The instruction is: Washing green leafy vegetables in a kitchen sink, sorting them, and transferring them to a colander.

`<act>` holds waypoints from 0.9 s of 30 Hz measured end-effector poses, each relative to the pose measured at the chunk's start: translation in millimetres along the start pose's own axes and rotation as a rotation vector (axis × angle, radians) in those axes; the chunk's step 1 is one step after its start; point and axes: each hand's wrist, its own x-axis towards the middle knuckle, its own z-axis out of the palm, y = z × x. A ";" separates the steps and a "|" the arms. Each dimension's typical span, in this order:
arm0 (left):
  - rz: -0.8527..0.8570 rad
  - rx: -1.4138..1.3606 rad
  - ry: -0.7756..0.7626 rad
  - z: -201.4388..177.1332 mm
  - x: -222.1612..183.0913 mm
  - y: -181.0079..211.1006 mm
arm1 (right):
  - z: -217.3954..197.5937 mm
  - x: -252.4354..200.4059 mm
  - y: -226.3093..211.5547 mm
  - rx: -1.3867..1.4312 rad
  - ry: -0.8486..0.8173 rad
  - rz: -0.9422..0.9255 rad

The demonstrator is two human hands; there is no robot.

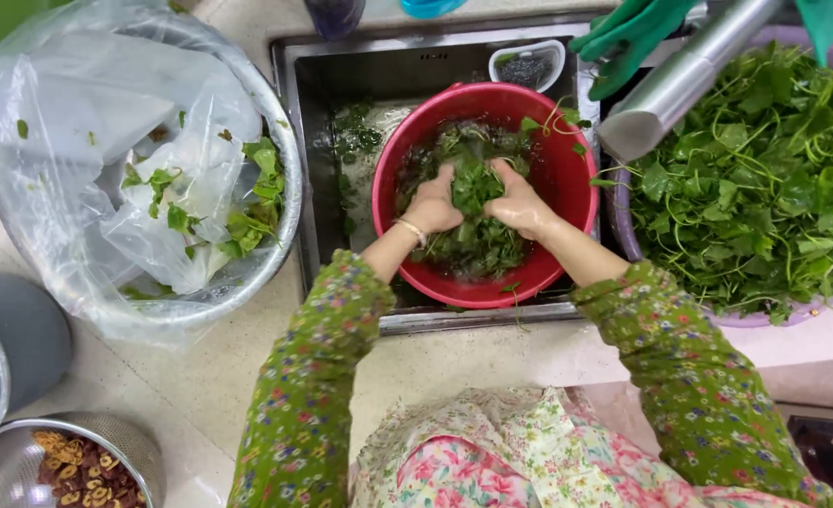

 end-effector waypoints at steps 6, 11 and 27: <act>0.427 -0.260 0.249 -76.3 -112.7 101.9 | -53.5 -101.6 -153.6 0.103 0.102 -0.198; 0.703 -0.206 0.335 -70.3 -134.3 213.5 | -161.4 -188.6 -190.7 -0.243 0.264 -0.555; 0.641 0.497 0.120 75.9 -7.4 381.1 | -332.7 -172.4 65.6 -0.628 0.415 -0.133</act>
